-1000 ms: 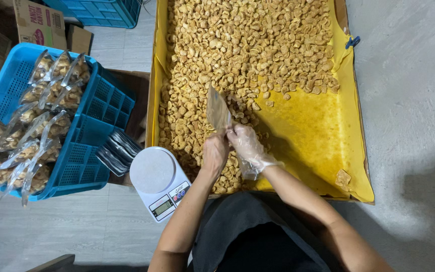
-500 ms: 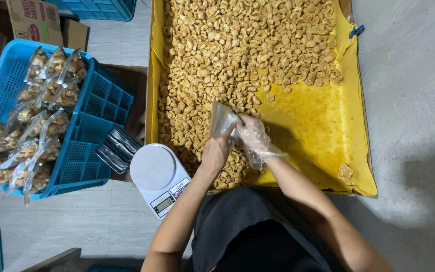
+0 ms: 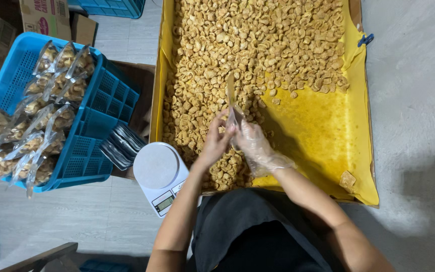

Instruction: The person scoops snack pieces from a large yellow tray into clear plastic bags, weighs each bag on a digital scale, and places the sealed bags into a blue crate. The process is repeated multiple times.

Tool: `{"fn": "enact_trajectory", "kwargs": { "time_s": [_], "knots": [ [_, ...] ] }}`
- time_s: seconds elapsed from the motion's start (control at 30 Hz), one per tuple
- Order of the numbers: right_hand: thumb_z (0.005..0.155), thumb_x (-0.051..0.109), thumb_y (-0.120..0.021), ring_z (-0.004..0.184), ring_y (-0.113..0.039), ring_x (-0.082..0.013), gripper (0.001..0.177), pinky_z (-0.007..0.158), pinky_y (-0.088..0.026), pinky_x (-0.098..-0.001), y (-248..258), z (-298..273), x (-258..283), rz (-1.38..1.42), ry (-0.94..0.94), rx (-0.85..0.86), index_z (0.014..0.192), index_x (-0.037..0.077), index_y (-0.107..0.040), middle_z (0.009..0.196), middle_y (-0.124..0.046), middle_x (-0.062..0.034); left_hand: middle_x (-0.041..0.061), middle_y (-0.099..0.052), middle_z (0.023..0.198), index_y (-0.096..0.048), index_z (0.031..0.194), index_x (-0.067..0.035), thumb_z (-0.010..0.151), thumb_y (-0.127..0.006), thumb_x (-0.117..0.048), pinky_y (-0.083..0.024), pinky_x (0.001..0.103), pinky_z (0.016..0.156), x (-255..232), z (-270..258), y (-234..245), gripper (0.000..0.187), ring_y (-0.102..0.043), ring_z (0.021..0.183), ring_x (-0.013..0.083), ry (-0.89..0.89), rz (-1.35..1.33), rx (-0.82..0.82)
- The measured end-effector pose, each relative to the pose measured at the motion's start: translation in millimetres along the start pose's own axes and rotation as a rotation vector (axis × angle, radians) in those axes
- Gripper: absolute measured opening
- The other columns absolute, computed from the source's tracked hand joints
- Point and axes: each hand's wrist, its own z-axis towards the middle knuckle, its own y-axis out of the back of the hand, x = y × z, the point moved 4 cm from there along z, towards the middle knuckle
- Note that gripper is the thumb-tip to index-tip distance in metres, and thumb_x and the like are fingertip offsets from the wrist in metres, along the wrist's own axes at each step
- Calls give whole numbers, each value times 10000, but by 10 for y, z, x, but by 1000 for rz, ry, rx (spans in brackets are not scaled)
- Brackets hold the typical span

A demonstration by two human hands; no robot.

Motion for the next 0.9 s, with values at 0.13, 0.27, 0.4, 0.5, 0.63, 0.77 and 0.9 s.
{"fn": "enact_trajectory", "kwargs": {
  "time_s": [0.13,0.27,0.4,0.5,0.63,0.77,0.9],
  "knots": [
    [939,204,-659,1013,-699,-183,227,838,-640,-360,642,-286,-24,736,-386,96,1139,96,-666,1154,-715,-110,121,-475,1471,-301,1631,-97,1129,-489,-285,-604,261,864,219,9,739,569,-662,1099,153,-5,-223,-79],
    [890,400,-727,1330,-549,-237,515,1127,-470,-392,951,-490,148,1148,145,214,1296,122,-573,1392,-602,-113,153,-580,1114,-555,1414,5,1053,-705,-218,-470,281,666,479,-42,1050,450,-565,807,155,231,-359,-139],
    [971,394,-687,1338,-482,-263,487,1101,-448,-423,837,-553,-106,1043,-57,91,1328,97,-539,1407,-551,-142,5,-697,793,-749,1084,-35,943,-746,-211,-440,242,591,448,-36,1040,226,-583,673,114,295,-134,-264],
    [979,355,-666,1201,-543,-251,401,999,-492,-411,729,-497,-248,746,-300,31,1257,80,-581,1292,-601,-143,-43,-743,854,-687,1074,-113,857,-764,-171,-569,184,723,301,65,1050,237,-705,784,49,106,-535,-288],
    [990,304,-639,1018,-624,-235,302,863,-550,-394,717,-480,-120,470,-334,26,1163,57,-638,1139,-668,-145,17,-727,774,-739,906,-24,897,-821,-189,-492,229,619,337,132,1047,185,-616,673,87,172,-187,-354],
    [1000,252,-611,836,-705,-219,243,727,-608,-377,729,-501,96,218,-273,42,1070,34,-694,986,-734,-146,72,-692,761,-783,908,-46,941,-779,-254,-436,304,595,445,213,891,210,-547,638,149,191,135,-453],
    [1002,196,-612,683,-757,-175,209,604,-637,-334,693,-483,174,71,-59,0,978,30,-737,857,-780,-120,92,-703,912,-866,885,-115,937,-841,-245,-494,357,760,264,320,823,143,-577,863,216,-280,616,-633]
  ]
}}
